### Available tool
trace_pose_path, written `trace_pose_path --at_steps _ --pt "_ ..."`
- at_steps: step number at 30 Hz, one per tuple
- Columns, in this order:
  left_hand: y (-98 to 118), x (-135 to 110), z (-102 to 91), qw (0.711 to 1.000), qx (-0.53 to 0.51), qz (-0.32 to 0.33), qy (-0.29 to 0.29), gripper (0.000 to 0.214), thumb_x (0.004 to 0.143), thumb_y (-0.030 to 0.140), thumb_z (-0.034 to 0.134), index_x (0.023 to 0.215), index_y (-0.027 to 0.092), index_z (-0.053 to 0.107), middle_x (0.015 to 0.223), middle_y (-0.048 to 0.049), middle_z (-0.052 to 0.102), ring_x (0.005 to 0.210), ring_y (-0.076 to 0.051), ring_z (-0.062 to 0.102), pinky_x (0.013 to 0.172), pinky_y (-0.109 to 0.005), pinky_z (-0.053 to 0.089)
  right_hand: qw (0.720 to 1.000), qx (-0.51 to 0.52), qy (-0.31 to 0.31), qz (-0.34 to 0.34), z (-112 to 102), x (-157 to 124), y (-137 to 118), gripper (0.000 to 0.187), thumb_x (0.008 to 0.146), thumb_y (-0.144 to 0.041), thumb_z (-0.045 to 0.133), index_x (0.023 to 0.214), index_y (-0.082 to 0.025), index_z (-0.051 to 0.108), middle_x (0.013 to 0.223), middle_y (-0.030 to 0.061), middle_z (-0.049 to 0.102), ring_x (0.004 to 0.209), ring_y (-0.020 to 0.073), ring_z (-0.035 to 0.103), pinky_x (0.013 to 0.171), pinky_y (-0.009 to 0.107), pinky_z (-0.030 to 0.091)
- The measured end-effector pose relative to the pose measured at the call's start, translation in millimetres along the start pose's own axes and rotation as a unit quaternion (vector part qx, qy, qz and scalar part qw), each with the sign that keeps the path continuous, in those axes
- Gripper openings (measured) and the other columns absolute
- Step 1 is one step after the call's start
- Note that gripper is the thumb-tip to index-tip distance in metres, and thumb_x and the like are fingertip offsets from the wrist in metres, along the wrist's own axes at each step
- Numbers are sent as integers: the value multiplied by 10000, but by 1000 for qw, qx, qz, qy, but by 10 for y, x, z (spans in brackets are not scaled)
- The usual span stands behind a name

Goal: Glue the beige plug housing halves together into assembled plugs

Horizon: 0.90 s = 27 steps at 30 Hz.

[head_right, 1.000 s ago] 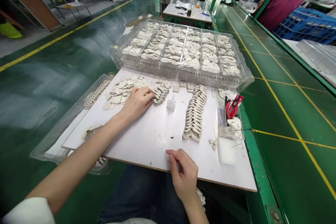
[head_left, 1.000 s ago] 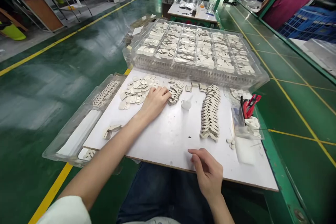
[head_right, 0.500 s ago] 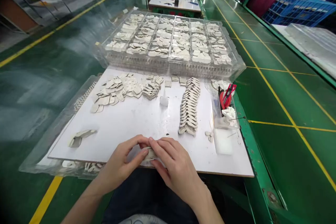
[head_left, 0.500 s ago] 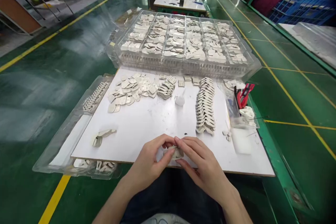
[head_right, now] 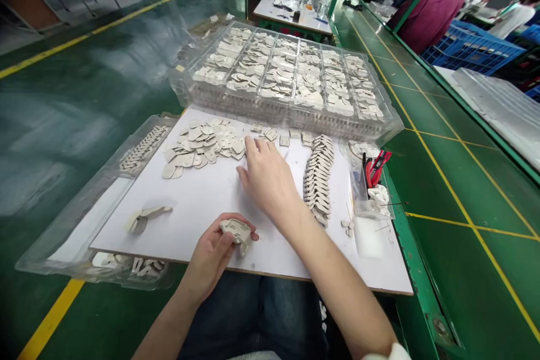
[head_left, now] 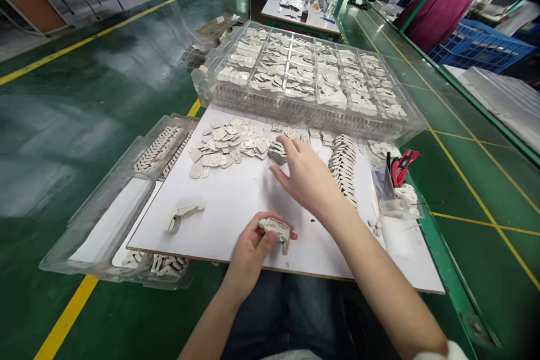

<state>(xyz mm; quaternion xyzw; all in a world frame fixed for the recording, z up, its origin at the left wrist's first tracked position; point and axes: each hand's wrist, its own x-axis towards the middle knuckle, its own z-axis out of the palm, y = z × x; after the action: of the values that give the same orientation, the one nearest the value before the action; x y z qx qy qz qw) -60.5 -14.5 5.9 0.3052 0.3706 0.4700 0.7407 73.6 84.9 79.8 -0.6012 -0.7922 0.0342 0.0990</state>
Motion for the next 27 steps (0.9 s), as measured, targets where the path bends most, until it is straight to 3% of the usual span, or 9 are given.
trace_pose_path --at_steps 1,4,8,13,18,21,23,27 --pt "1 8 -1 1000 1 -5 0 412 845 538 690 1031 176 623 945 -52 690 911 -180 667 853 -278 469 997 -73 -31 19 80 190 -7 490 928 -178 528 1395 -45 468 1284 216 595 1172 319 564 982 419 465" --pt "-2 37 -18 1000 -6 -13 -9 410 851 536 685 1021 170 613 950 -54 689 902 -166 662 841 -269 452 991 -119 -51 44 320 549 29 556 879 -94 512 1415 30 429 1265 286 587 1170 381 555 1010 480 398" --pt "1 56 -39 998 -40 -20 -36 441 818 538 723 1039 170 622 942 -52 687 894 -156 647 845 -270 450 988 -133 -60 42 377 623 99 579 838 -114 547 1388 37 445 1220 285 600 1158 396 535 1005 479 365" --pt "35 -32 -52 997 -72 -31 6 460 768 528 777 1040 171 675 909 -48 688 862 -138 615 801 -242 443 993 -97 -63 -8 145 313 13 624 832 -197 598 1409 -28 433 1254 210 587 1162 361 501 1003 444 396" --pt "73 -221 -77 993 -105 -48 37 504 648 540 858 1002 201 741 980 -58 699 828 -136 622 786 -240 460 991 -45 -113 -56 171 -282 -69 650 777 -120 649 1389 -3 462 1119 183 655 1089 358 517 962 465 475" --pt "68 -277 -80 993 -98 -66 -4 515 622 528 876 1000 197 762 957 -60 678 813 -143 622 755 -245 473 995 -11 -76 -57 155 -545 23 685 802 -216 716 1401 -21 447 1196 194 608 1164 355 507 1000 464 471" --pt "54 -279 -68 992 -102 -74 -15 565 634 543 863 1064 193 750 868 -44 656 753 -131 612 732 -248 472 998 39 -10 -37 103 -605 157 715 828 -351 731 1407 -66 425 1245 183 572 1173 324 529 1002 442 474" --pt "12 -236 15 988 -125 -90 -12 632 646 613 818 1075 159 722 758 -20 625 645 -96 568 689 -236 453 987 32 127 96 124 -418 461 529 841 -405 705 1246 -117 525 1048 132 608 946 288 603 860 430 503"
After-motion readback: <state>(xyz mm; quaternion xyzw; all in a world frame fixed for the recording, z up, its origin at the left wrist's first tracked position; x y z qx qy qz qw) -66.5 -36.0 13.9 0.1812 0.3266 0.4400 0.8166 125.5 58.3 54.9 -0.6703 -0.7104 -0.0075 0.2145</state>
